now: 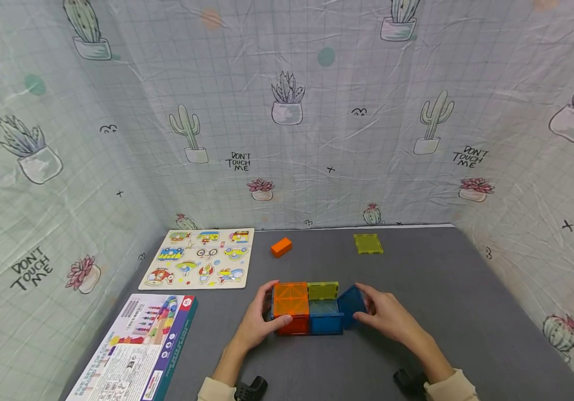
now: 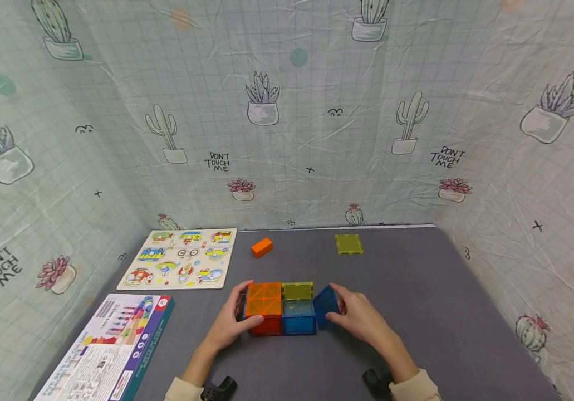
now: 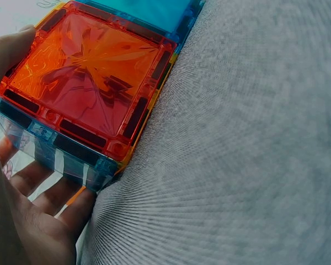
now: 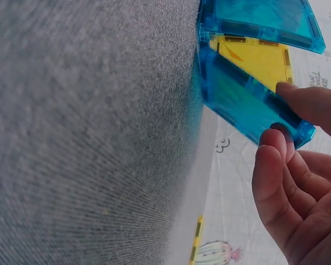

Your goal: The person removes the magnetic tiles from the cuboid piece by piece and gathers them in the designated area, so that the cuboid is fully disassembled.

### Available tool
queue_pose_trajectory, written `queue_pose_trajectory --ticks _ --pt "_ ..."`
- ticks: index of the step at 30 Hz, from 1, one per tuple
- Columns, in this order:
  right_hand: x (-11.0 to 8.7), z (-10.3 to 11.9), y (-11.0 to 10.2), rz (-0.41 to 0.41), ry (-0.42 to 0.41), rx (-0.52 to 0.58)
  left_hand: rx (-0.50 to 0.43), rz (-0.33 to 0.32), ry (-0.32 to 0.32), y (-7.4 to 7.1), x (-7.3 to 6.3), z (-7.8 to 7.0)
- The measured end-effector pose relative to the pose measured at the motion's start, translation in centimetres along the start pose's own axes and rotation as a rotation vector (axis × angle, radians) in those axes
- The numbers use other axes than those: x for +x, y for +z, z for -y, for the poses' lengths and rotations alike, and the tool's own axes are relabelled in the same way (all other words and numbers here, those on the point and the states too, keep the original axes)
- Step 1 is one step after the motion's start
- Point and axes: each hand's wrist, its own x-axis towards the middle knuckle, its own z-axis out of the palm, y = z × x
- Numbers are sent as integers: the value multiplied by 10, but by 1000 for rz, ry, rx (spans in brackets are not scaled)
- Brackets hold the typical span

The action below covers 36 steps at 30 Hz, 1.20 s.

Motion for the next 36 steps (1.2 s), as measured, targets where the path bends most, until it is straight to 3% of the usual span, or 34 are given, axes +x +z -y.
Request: queue_pose_trajectory --ticks 12,20,36 --pt "1 -1 -2 -84 67 -5 10 -6 2 0 1 1" --pt "4 -5 2 -196 58 24 -3 -5 -11 0 0 0" --pt "10 -17 1 -323 35 100 6 3 11 0 0 1"
